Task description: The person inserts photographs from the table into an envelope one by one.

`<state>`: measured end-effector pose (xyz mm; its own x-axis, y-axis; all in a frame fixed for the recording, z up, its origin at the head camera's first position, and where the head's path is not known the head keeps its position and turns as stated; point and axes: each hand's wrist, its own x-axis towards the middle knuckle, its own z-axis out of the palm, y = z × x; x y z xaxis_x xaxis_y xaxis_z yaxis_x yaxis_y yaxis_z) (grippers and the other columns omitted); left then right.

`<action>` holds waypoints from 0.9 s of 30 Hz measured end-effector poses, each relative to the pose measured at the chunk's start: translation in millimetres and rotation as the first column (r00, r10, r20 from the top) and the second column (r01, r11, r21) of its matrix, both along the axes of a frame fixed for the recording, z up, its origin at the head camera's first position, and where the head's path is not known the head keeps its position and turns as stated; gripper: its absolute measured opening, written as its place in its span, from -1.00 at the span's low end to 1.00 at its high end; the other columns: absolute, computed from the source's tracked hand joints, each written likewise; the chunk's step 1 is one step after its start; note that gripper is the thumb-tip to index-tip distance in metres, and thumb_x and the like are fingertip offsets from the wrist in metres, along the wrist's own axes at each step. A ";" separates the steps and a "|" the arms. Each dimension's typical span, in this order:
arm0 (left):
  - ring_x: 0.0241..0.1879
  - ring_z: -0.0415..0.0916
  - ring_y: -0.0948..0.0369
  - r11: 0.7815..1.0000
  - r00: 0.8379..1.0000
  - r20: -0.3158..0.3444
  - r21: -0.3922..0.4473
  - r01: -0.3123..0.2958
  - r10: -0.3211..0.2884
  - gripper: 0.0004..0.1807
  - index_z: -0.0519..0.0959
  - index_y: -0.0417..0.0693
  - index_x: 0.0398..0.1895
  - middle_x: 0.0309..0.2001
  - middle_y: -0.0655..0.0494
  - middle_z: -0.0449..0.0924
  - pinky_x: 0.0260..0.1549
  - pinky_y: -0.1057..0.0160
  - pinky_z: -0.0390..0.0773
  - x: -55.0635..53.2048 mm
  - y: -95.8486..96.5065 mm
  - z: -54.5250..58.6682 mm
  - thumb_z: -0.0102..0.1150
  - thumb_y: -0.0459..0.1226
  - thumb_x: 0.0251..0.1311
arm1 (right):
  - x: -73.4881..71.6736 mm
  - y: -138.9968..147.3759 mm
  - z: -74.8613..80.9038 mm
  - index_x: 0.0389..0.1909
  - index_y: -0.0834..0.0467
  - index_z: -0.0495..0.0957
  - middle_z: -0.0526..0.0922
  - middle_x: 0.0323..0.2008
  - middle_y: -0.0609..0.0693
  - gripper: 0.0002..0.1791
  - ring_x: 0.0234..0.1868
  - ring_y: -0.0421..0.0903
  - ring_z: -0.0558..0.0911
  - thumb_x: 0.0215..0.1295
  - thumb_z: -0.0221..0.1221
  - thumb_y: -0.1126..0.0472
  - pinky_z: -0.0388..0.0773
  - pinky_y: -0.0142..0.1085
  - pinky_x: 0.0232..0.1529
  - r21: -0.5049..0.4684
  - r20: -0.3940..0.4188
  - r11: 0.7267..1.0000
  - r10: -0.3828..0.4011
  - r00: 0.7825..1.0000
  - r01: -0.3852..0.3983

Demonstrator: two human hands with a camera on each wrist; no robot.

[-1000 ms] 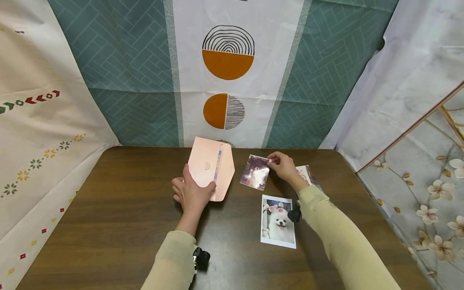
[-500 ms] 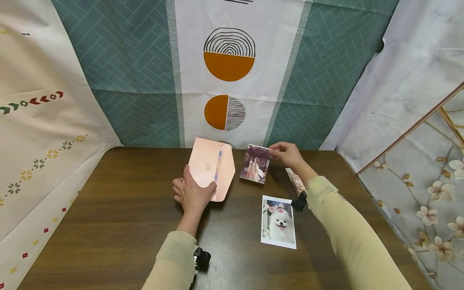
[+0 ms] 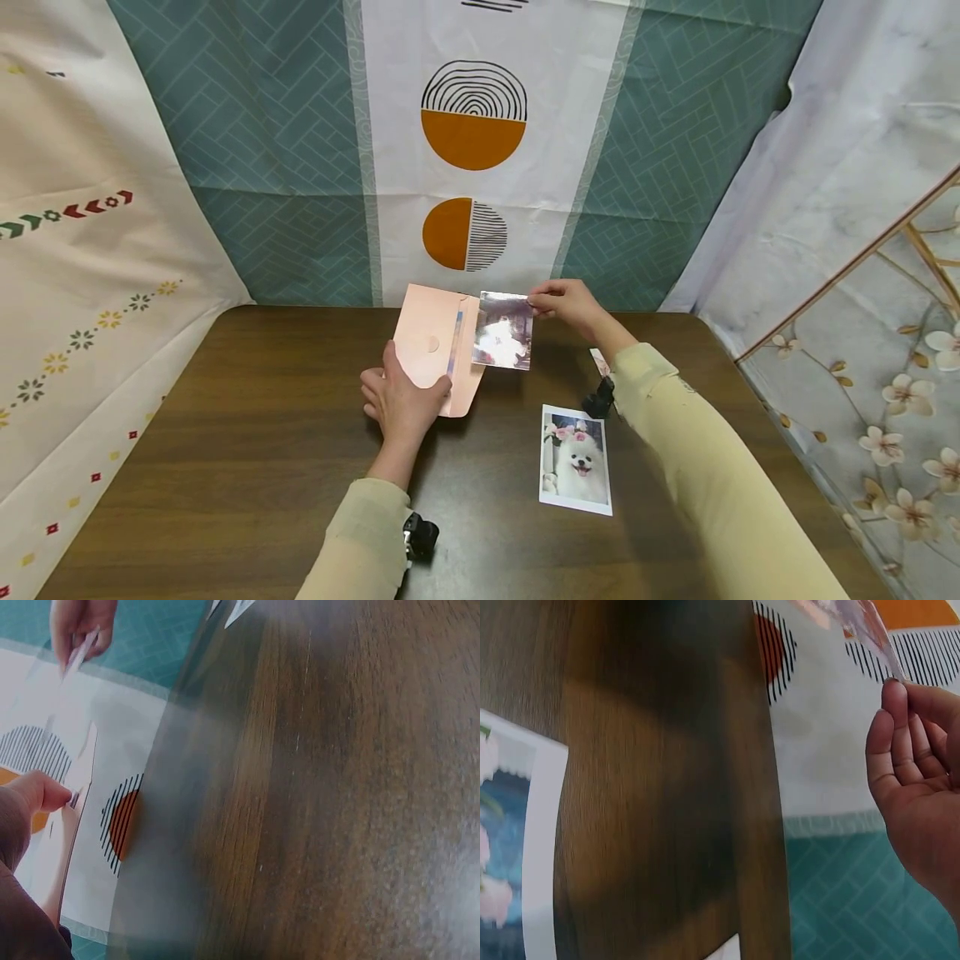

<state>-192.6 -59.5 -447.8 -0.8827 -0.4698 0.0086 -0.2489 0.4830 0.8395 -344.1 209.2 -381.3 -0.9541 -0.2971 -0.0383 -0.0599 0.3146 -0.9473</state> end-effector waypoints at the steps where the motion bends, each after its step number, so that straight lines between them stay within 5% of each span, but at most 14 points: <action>1: 0.29 0.09 -0.23 1.000 1.000 0.001 0.000 0.000 0.000 0.23 0.11 -0.02 0.69 0.26 -0.37 0.13 0.13 -0.25 0.16 0.1 0.2 0.1 0.62 -0.04 -0.03 | -0.8 -4.3 -0.5 0.08 0.48 0.62 0.70 -0.35 -0.10 -0.73 -0.26 -0.17 0.70 0.55 0.22 0.34 0.69 -0.31 -0.05 0.007 0.006 1.000 0.010 1.000 -0.010; 12: 0.29 0.11 -0.24 1.000 1.000 -0.020 -0.001 -0.012 0.012 0.20 0.14 -0.01 0.67 0.25 -0.38 0.14 0.15 -0.26 0.16 1.1 1.8 -1.2 0.62 -0.04 -0.04 | -5.6 -34.2 -8.6 0.05 0.49 0.65 0.70 -0.39 -0.09 -0.74 -0.33 -0.19 0.68 0.53 0.23 0.36 0.66 -0.31 -0.12 0.080 0.019 0.994 0.070 0.997 -0.072; 27: 0.27 0.12 -0.23 1.000 0.997 -0.073 0.005 -0.013 0.013 0.19 0.17 -0.02 0.66 0.23 -0.36 0.16 0.13 -0.27 0.17 3.7 3.6 2.0 0.62 -0.05 -0.05 | -4.4 -37.1 -8.7 0.02 0.44 0.69 0.70 -0.43 -0.06 -0.77 -0.29 -0.07 0.69 0.53 0.24 0.33 0.57 -0.36 -0.24 0.168 0.026 0.984 0.059 0.998 -0.063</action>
<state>-188.9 -55.9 -445.8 -0.8738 -0.4812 0.0705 -0.1930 0.4762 0.8579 -348.5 172.2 -390.0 -0.9328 -0.3423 -0.1129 -0.0643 0.4664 -0.8822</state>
